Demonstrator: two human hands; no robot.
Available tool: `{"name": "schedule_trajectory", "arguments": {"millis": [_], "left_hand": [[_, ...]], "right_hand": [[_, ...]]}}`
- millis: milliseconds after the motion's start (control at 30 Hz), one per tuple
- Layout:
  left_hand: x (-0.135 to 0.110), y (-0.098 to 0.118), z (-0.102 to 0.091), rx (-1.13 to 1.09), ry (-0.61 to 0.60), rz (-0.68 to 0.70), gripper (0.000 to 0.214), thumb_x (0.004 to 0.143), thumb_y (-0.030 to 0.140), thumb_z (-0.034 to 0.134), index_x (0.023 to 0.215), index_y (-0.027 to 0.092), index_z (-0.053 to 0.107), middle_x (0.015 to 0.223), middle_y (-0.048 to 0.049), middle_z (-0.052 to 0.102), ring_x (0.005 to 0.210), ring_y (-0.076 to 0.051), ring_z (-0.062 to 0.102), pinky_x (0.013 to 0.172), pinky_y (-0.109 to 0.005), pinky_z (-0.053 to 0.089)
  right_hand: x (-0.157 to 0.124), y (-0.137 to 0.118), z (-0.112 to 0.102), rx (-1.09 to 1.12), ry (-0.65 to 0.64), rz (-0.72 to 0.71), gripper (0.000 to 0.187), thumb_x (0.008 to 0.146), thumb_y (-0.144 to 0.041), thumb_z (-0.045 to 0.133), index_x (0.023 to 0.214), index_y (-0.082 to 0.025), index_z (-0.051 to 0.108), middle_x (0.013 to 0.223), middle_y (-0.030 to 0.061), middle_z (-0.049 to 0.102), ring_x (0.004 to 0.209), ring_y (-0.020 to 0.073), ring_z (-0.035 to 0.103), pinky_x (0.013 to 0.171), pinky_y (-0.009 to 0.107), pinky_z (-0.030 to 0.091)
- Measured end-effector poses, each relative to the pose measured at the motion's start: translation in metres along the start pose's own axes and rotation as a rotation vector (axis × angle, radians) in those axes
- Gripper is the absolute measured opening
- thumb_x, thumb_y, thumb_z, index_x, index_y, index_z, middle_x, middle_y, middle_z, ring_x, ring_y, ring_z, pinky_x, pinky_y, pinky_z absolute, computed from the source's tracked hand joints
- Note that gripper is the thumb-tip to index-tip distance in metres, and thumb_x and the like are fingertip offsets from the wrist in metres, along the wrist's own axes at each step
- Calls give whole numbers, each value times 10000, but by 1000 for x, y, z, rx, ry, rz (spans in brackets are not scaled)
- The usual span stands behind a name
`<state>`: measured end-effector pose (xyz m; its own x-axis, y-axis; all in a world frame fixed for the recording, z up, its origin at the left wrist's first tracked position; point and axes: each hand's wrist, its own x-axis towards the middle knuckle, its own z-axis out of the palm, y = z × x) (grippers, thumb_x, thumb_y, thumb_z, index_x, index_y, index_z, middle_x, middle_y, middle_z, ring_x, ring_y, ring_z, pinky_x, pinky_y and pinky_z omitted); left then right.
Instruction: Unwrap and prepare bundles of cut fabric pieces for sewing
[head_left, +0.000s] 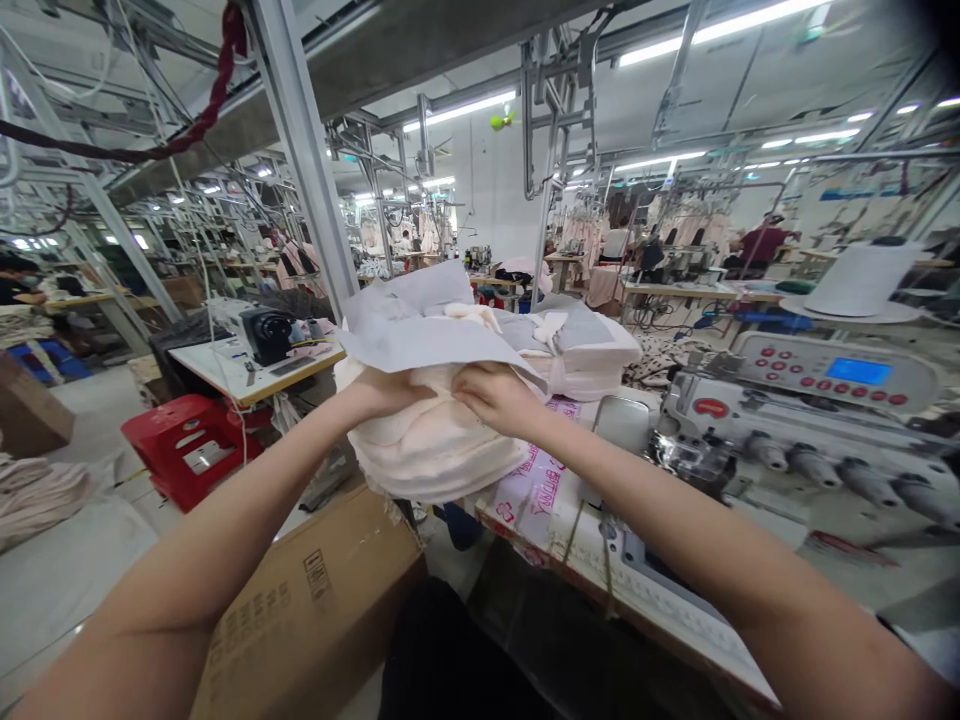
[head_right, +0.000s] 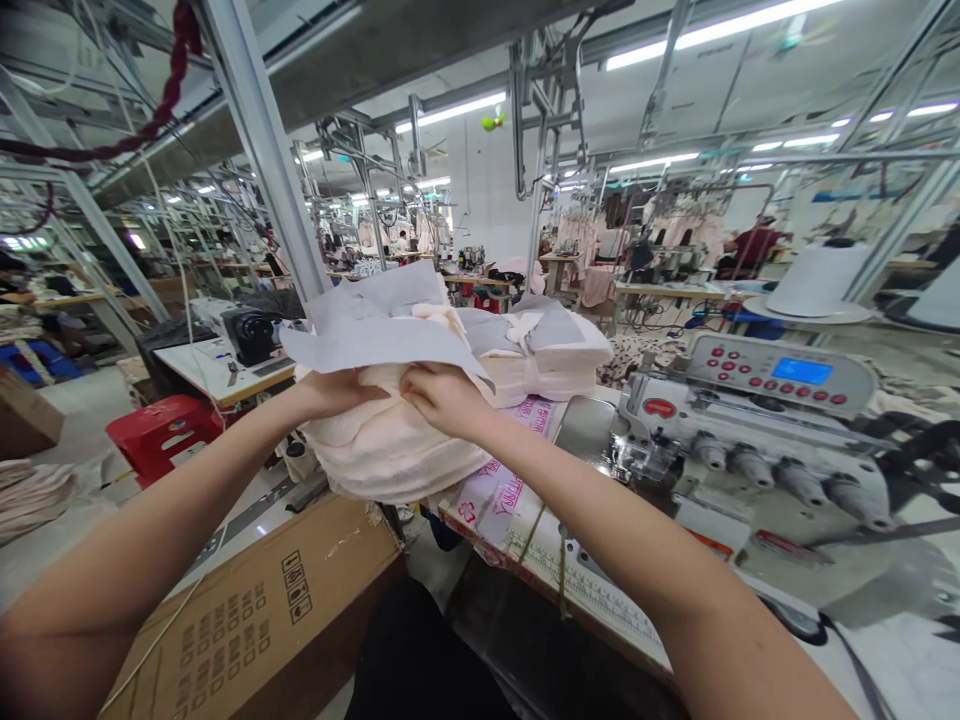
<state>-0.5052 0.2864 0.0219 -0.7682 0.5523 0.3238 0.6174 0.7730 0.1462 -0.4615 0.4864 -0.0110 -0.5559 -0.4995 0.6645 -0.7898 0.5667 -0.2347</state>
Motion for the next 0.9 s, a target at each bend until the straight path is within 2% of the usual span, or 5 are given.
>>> {"name": "schedule_trajectory", "arguments": {"millis": [100,167,367,733,900], "left_hand": [[8,-13,-8,-128,-56,-74,627,669,480,591,1214,199,459,1257,-52,516,1206,-258,403,1024,-361,311],[11,-20,-12,-196,-98,-97,678,663,501,606,1237,178,444,1286,-56,491,1203,-246,407,1033,-359,300],[12,-25,-10,-262,-131,-87,730,673,484,621,1283,152,399,1323,-83,448,1201,-247,412,1028,-379,298],[7,-17,-7,-307,-69,-130,690,612,472,664,1191,150,473,1273,-89,497,1217,-251,385,1049,-390,271],[-5,-6,-8,-220,11,-18,652,645,521,621,1183,184,472,1181,-84,553,1181,-261,422,988,-391,350]], "right_hand": [[-12,-6,1,-57,11,-263,144,845,-219,477,900,-162,597,1020,97,593,965,206,496,848,345,383],[-16,-4,4,-71,-59,-304,155,832,-238,512,926,-153,602,963,92,610,924,209,499,816,343,396],[-9,12,12,70,-139,-204,150,836,-244,528,779,-152,632,812,66,630,822,177,522,765,305,408],[0,7,12,160,-197,-7,112,815,-134,526,743,-124,610,776,61,617,780,155,533,723,259,406],[5,5,12,201,-238,148,133,823,-138,498,730,-124,592,738,37,596,710,129,519,662,229,374]]}}
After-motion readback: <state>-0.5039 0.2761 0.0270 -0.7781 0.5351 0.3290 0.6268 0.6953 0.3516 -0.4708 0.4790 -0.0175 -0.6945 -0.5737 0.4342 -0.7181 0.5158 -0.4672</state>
